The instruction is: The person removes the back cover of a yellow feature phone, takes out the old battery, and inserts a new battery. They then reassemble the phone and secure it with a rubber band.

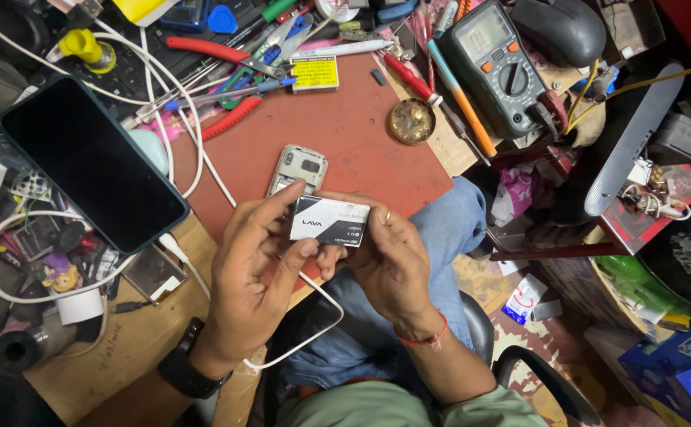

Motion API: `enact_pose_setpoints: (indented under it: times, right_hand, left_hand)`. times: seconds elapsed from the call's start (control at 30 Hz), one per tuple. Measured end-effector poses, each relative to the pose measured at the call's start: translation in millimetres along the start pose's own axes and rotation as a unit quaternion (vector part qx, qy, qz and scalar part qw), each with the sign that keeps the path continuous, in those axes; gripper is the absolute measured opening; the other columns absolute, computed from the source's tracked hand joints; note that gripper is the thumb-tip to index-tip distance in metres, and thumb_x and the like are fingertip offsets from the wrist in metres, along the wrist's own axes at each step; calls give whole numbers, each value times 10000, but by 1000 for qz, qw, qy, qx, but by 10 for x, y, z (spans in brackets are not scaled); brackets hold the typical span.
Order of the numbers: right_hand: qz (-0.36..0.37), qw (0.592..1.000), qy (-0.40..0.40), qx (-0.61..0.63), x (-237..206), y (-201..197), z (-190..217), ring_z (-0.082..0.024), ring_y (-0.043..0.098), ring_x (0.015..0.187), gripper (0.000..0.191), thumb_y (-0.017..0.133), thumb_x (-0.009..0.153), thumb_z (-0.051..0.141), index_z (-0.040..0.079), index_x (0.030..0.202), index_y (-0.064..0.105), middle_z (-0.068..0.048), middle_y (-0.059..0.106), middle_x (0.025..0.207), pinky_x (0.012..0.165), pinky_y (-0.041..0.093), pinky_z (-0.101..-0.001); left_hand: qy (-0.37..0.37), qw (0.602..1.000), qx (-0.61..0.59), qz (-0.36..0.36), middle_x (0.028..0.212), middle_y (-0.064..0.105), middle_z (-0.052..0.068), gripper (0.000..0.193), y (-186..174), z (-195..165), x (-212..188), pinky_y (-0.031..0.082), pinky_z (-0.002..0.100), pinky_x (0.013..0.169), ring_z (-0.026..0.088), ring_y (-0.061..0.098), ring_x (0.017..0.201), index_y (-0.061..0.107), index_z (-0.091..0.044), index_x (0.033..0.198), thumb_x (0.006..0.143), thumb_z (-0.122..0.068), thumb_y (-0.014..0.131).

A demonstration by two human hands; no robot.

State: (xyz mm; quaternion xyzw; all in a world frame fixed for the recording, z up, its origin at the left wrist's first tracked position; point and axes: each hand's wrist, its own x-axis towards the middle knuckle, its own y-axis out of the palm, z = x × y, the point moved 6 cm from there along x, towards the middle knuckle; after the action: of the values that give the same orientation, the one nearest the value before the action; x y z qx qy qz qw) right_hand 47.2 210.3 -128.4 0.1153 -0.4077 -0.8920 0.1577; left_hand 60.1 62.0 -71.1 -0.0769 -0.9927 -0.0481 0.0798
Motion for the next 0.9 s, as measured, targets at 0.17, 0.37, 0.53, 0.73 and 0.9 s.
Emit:
enact_pose_setpoints:
  times: [0.17,0.37,0.53,0.73,0.9]
  right_hand:
    - [-6,1000,-6,-7,-4,-16,-6,-231,682,871,560,413,1144,319,-145,1448,489,-211,686,1113,812,568,-364]
    - [-12,1000,-10,-2,-3,-37,-19,-221,666,894,494,435,1149,286,-124,1412,517,-200,685,1113,827,559,-356]
    - [-13,999,-28,-15,-16,-41,-18,-202,659,886,389,457,1142,234,-68,1374,538,-177,685,1098,802,546,-341]
    - [-20,992,-68,-105,-47,-15,-53,-152,643,755,284,477,1157,135,-47,1360,557,-145,652,1024,645,520,-267]
    - [-6,977,-118,-177,-81,46,-39,-138,648,723,226,495,1145,105,-48,1293,570,-181,641,1188,611,541,-262]
  left_hand:
    - [-23,999,-48,1,1232,521,100,476,6,29,12,622,324,914,170,688,1010,418,47,1521,1065,26,552]
    - [-12,1000,-16,-1,1232,509,90,479,-23,18,-8,607,306,945,159,682,1030,421,48,1524,1068,-6,557]
    - [22,999,23,-17,1260,505,94,479,-45,-6,-31,583,308,989,170,640,1101,449,58,1515,1060,12,592]
    - [55,996,63,-31,1196,601,99,430,-78,-98,-72,587,277,918,146,681,1022,578,45,1355,952,38,729]
    - [115,983,141,-36,1191,664,110,296,-89,-234,-113,599,288,955,177,694,1101,690,6,1200,921,65,769]
